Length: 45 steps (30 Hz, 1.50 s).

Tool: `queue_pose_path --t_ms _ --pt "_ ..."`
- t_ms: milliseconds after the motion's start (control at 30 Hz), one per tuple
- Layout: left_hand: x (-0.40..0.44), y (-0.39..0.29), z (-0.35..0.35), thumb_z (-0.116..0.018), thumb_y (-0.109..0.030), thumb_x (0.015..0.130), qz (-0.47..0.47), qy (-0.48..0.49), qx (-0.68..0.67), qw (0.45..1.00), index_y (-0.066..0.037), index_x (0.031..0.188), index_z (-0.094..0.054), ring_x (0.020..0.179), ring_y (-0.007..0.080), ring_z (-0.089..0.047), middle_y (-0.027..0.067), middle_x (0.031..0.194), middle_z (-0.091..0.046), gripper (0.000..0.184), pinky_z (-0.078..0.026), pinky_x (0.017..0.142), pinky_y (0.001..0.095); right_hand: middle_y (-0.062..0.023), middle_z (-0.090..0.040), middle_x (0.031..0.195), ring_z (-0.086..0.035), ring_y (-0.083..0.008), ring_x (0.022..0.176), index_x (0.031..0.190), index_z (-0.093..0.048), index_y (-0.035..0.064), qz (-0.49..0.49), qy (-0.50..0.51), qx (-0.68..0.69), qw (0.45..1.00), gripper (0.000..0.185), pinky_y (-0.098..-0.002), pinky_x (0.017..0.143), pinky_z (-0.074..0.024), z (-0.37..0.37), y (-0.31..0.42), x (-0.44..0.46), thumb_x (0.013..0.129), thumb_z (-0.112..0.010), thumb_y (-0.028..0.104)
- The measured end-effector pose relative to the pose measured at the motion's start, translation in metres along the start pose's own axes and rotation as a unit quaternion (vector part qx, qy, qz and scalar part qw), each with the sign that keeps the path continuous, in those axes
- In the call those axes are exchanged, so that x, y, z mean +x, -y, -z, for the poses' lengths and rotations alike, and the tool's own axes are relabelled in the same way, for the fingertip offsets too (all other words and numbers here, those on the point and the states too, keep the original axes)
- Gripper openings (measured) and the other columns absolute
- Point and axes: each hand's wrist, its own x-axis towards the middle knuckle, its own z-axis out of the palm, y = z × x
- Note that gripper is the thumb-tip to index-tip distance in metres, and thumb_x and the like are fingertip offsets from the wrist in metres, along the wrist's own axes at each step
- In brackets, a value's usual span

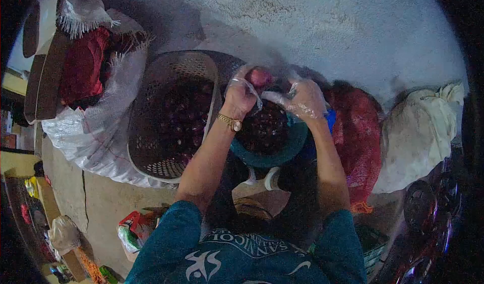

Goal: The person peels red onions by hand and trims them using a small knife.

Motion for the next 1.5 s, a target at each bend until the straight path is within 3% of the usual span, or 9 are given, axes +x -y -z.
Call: queue_pose_path --t_ms 67,200,267,367,800,933,1033,1300,1500 --pt "0.001 0.003 0.001 -0.053 -0.027 0.093 -0.04 0.036 0.043 0.998 -0.003 0.091 -0.058 0.079 0.0227 -0.059 0.0096 0.084 -0.062 0.025 -0.051 0.079 0.0387 -0.0233 -0.065 0.09 -0.062 -0.0382 0.089 0.1 -0.065 0.0012 0.0 -0.035 0.023 0.999 0.074 -0.0458 0.081 -0.0471 -0.013 -0.01 0.003 0.066 -0.065 0.067" --pt "0.003 0.011 0.003 -0.051 -0.036 0.093 -0.031 0.058 0.033 0.997 -0.002 0.096 -0.059 0.084 0.0234 -0.062 0.0099 0.086 -0.064 0.035 -0.051 0.08 0.04 -0.0233 -0.065 0.097 -0.061 -0.0378 0.095 0.109 -0.061 -0.0024 -0.038 -0.02 0.019 0.999 0.082 -0.045 0.084 -0.0464 0.0 0.005 0.0 0.064 -0.066 0.066" --pt "0.007 0.015 0.011 -0.048 -0.042 0.093 -0.011 0.098 0.017 0.995 -0.004 0.09 -0.057 0.071 0.0201 -0.058 0.0049 0.073 -0.057 0.04 -0.051 0.073 0.0366 -0.0237 -0.064 0.092 -0.062 -0.039 0.089 0.103 -0.062 -0.0031 -0.013 -0.073 0.038 0.997 0.081 -0.0448 0.079 -0.0473 -0.018 -0.007 0.004 0.063 -0.067 0.068" --pt "0.002 0.02 -0.001 -0.044 -0.046 0.094 -0.002 0.027 0.015 1.0 -0.005 0.086 -0.055 0.063 0.0174 -0.052 0.0016 0.065 -0.049 0.043 -0.05 0.067 0.0329 -0.0238 -0.065 0.086 -0.063 -0.0396 0.083 0.098 -0.064 -0.0027 0.01 -0.121 0.05 0.991 0.081 -0.0447 0.074 -0.0483 -0.024 -0.012 0.004 0.061 -0.067 0.069" --pt "-0.005 0.018 -0.012 -0.042 -0.045 0.095 -0.046 -0.005 0.125 0.991 -0.007 0.089 -0.052 0.066 0.0146 -0.052 0.0022 0.074 -0.052 0.04 -0.049 0.066 0.0304 -0.0238 -0.065 0.086 -0.063 -0.0393 0.085 0.096 -0.065 -0.0014 -0.033 -0.009 0.055 0.998 0.073 -0.0465 0.075 -0.0489 0.005 0.009 0.001 0.067 -0.065 0.065" --pt "0.001 0.017 0.0 -0.039 -0.045 0.096 -0.054 0.046 0.119 0.99 -0.004 0.101 -0.057 0.076 0.0157 -0.057 0.0045 0.084 -0.06 0.045 -0.049 0.073 0.0315 -0.0248 -0.065 0.088 -0.063 -0.0401 0.087 0.097 -0.066 0.0011 -0.042 -0.005 0.072 0.997 0.074 -0.0456 0.077 -0.0474 -0.019 -0.01 0.007 0.069 -0.061 0.069" --pt "0.002 0.017 0.0 -0.039 -0.044 0.096 -0.071 0.045 0.147 0.986 -0.005 0.102 -0.057 0.079 0.0156 -0.057 0.0043 0.087 -0.06 0.044 -0.048 0.076 0.0316 -0.0254 -0.065 0.086 -0.063 -0.0405 0.085 0.094 -0.066 -0.0026 -0.027 -0.051 0.085 0.995 0.072 -0.0456 0.076 -0.047 -0.024 -0.011 0.008 0.073 -0.06 0.065" --pt "-0.002 0.018 -0.008 -0.04 -0.043 0.096 -0.053 0.021 0.125 0.99 -0.005 0.102 -0.056 0.077 0.0154 -0.055 0.0028 0.086 -0.058 0.041 -0.049 0.077 0.0313 -0.0273 -0.06 0.069 -0.063 -0.0404 0.07 0.076 -0.063 -0.0059 -0.021 0.029 0.06 0.998 0.054 -0.0449 0.062 -0.0461 -0.012 -0.01 0.007 0.077 -0.064 0.048" --pt "-0.003 0.019 -0.01 -0.041 -0.044 0.096 -0.053 0.016 0.143 0.988 -0.006 0.102 -0.055 0.072 0.0108 -0.051 0.0002 0.08 -0.053 0.042 -0.048 0.069 0.0278 -0.0257 -0.059 0.066 -0.064 -0.037 0.068 0.077 -0.064 -0.0047 0.02 0.024 0.105 0.994 0.05 -0.0448 0.062 -0.0458 -0.016 -0.014 0.005 0.078 -0.063 0.046"
